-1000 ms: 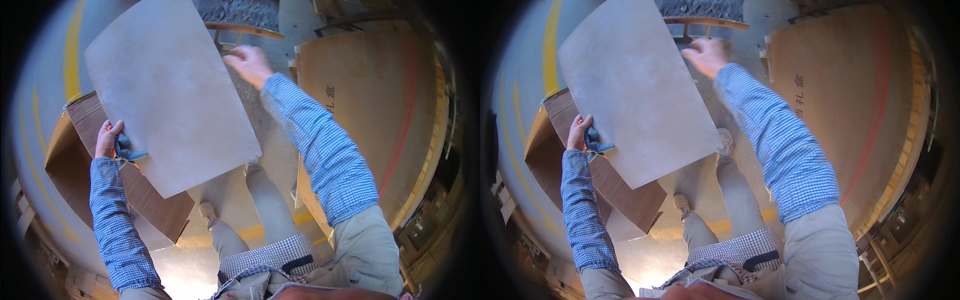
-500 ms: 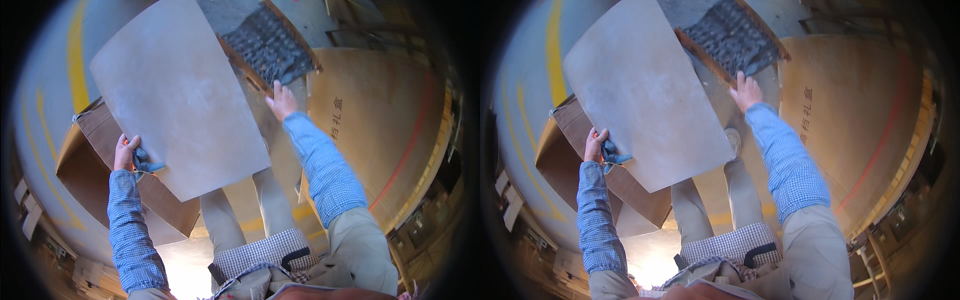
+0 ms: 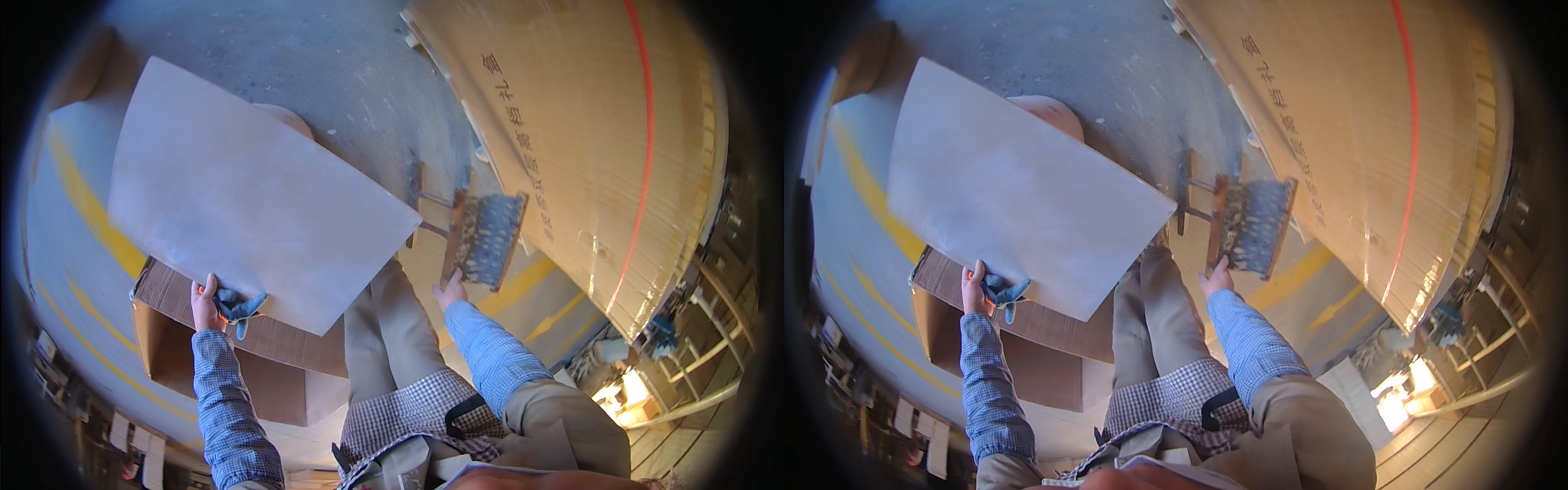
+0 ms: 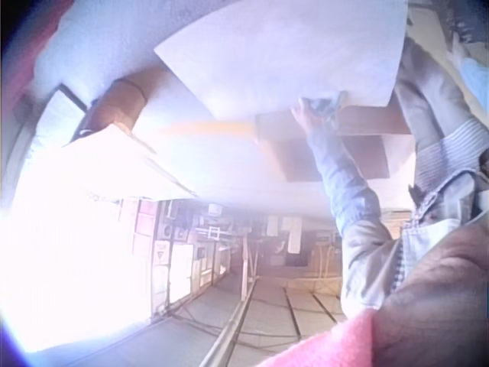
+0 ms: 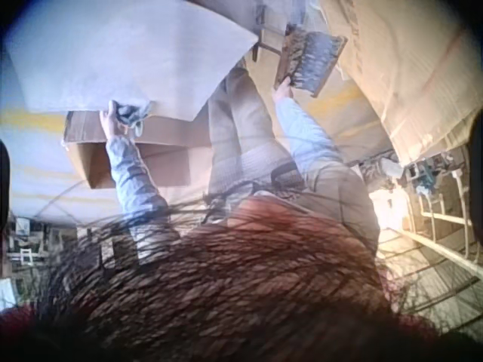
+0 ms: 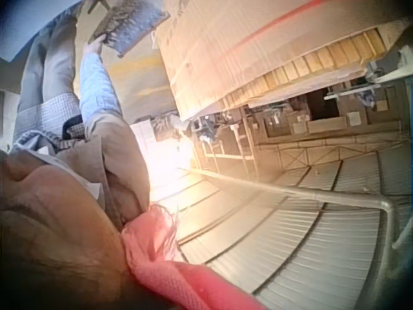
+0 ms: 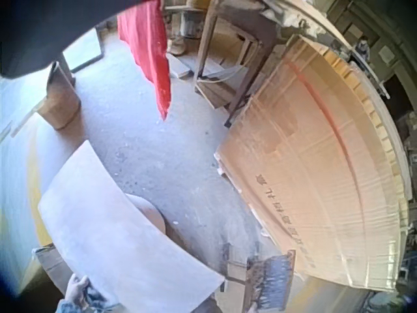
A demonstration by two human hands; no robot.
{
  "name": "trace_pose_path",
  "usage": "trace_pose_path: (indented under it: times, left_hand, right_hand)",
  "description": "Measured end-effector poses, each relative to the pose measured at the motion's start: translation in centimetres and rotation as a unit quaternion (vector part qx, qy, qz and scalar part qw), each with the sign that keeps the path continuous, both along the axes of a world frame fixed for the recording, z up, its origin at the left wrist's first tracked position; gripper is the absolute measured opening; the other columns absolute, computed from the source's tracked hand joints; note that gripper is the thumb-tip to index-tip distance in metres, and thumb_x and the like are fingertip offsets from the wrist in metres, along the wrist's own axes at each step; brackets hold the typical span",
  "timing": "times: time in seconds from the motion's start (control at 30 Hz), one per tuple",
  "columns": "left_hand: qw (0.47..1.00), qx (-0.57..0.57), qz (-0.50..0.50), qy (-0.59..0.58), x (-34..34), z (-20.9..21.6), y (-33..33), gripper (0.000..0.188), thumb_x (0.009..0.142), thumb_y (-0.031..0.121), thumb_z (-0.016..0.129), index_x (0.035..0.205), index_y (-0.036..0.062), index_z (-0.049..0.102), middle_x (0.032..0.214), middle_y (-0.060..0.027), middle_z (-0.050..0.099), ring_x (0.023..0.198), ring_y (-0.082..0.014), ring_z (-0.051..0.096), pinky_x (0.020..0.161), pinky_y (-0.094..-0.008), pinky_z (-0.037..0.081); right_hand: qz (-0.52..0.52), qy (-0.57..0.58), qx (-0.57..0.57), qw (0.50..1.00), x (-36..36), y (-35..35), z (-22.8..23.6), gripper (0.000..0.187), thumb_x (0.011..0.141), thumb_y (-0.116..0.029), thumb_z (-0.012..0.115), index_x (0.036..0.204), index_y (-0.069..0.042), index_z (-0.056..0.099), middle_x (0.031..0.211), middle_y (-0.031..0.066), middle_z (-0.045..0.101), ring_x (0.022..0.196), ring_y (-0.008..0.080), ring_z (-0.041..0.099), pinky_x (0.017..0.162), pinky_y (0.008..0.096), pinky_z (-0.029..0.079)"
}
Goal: The person sands a wooden block, walks to a workbench, and handles a small container and gloves. They then sit on the floor, pick up wooden blocks, and use a small tool to work on them. The person places the blocks on a table and continues handling them.
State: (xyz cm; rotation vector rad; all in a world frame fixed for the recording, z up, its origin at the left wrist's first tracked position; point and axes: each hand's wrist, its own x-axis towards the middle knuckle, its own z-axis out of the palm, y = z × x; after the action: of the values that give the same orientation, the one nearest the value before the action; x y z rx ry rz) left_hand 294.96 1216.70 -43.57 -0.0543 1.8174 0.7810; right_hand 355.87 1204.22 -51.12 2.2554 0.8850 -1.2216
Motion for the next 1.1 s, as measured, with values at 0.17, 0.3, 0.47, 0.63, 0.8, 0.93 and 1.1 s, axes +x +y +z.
trace_pose_path:
  times: [0.17, 0.3, 0.47, 0.63, 0.8, 0.93, 1.1]
  left_hand:
    - [0.997, 0.072, -0.018, 0.013, 1.4, 0.7, -0.4, 0.034, 0.103, 0.019, 0.067, 0.132, 0.0042, 0.056, 0.118, -0.0067, 0.069, 0.103, -0.0197, 0.068, 0.093, -0.038, 0.056]
    - [0.999, -0.025, 0.011, -0.018, 6.8, 1.5, 6.3, 0.035, 0.103, 0.018, 0.067, 0.133, 0.0038, 0.055, 0.118, -0.0063, 0.068, 0.104, -0.0199, 0.066, 0.098, -0.0377, 0.053]
    - [0.997, 0.029, -0.071, 0.014, 10.3, 0.9, 10.5, 0.031, 0.102, 0.02, 0.07, 0.125, 0.0028, 0.059, 0.107, -0.0044, 0.068, 0.095, -0.0172, 0.065, 0.086, -0.0343, 0.056]
    - [0.993, 0.085, -0.077, -0.019, 11.1, -1.2, 16.1, 0.029, 0.099, 0.017, 0.073, 0.12, 0.0013, 0.062, 0.097, -0.0054, 0.07, 0.08, -0.0166, 0.066, 0.074, -0.0339, 0.056]
    - [0.978, 0.066, -0.147, 0.135, 14.1, -2.5, 22.9, 0.042, 0.087, 0.025, 0.084, 0.111, -0.0049, 0.068, 0.107, -0.014, 0.073, 0.094, -0.0251, 0.071, 0.085, -0.0369, 0.056]
    - [0.968, 0.107, -0.07, 0.215, 15.1, 0.5, 16.5, 0.049, 0.088, 0.024, 0.083, 0.124, -0.0034, 0.065, 0.119, -0.0183, 0.07, 0.104, -0.0279, 0.068, 0.093, -0.0405, 0.055]
    - [0.99, 0.074, -0.091, 0.074, 16.4, 12.9, 12.3, 0.021, 0.094, 0.016, 0.076, 0.105, -0.0002, 0.071, 0.089, -0.0052, 0.069, 0.08, -0.0147, 0.063, 0.076, -0.0307, 0.053]
  right_hand:
    - [0.039, 0.032, -0.154, 0.987, -0.3, 1.3, 4.6, 0.061, 0.095, -0.051, 0.063, 0.127, 0.001, 0.062, 0.103, 0.0291, 0.072, 0.102, 0.0473, 0.069, 0.093, 0.0533, 0.053]
    - [-0.12, -0.055, 0.304, 0.943, 0.1, 16.1, 7.6, 0.037, 0.105, -0.034, 0.058, 0.121, -0.001, 0.066, 0.117, 0.0247, 0.071, 0.11, 0.0385, 0.069, 0.094, 0.0446, 0.054]
    - [0.005, 0.2, 0.506, 0.839, -2.8, 33.0, 8.5, 0.053, 0.102, -0.035, 0.066, 0.14, 0.0, 0.054, 0.141, 0.0215, 0.059, 0.127, 0.0366, 0.059, 0.108, 0.0449, 0.047]
    - [0.194, 0.007, 0.441, 0.876, -4.9, 37.9, 10.0, 0.071, 0.088, -0.033, 0.079, 0.146, -0.003, 0.051, 0.145, 0.021, 0.052, 0.135, 0.0398, 0.048, 0.115, 0.0489, 0.039]
    - [0.169, -0.022, 0.427, 0.888, -2.3, 34.7, 14.3, 0.073, 0.088, -0.028, 0.078, 0.15, -0.003, 0.048, 0.151, 0.0225, 0.046, 0.14, 0.0396, 0.045, 0.118, 0.047, 0.037]
    - [0.126, 0.095, 0.388, 0.908, -1.2, 31.6, 20.6, 0.053, 0.09, -0.024, 0.077, 0.135, -0.001, 0.06, 0.144, 0.0211, 0.052, 0.128, 0.0342, 0.057, 0.108, 0.0446, 0.047]
    - [0.104, 0.24, 0.439, 0.86, -2.9, 37.2, 32.3, 0.022, 0.093, -0.014, 0.074, 0.11, 0.001, 0.071, 0.105, 0.0155, 0.071, 0.088, 0.0255, 0.073, 0.079, 0.0353, 0.059]
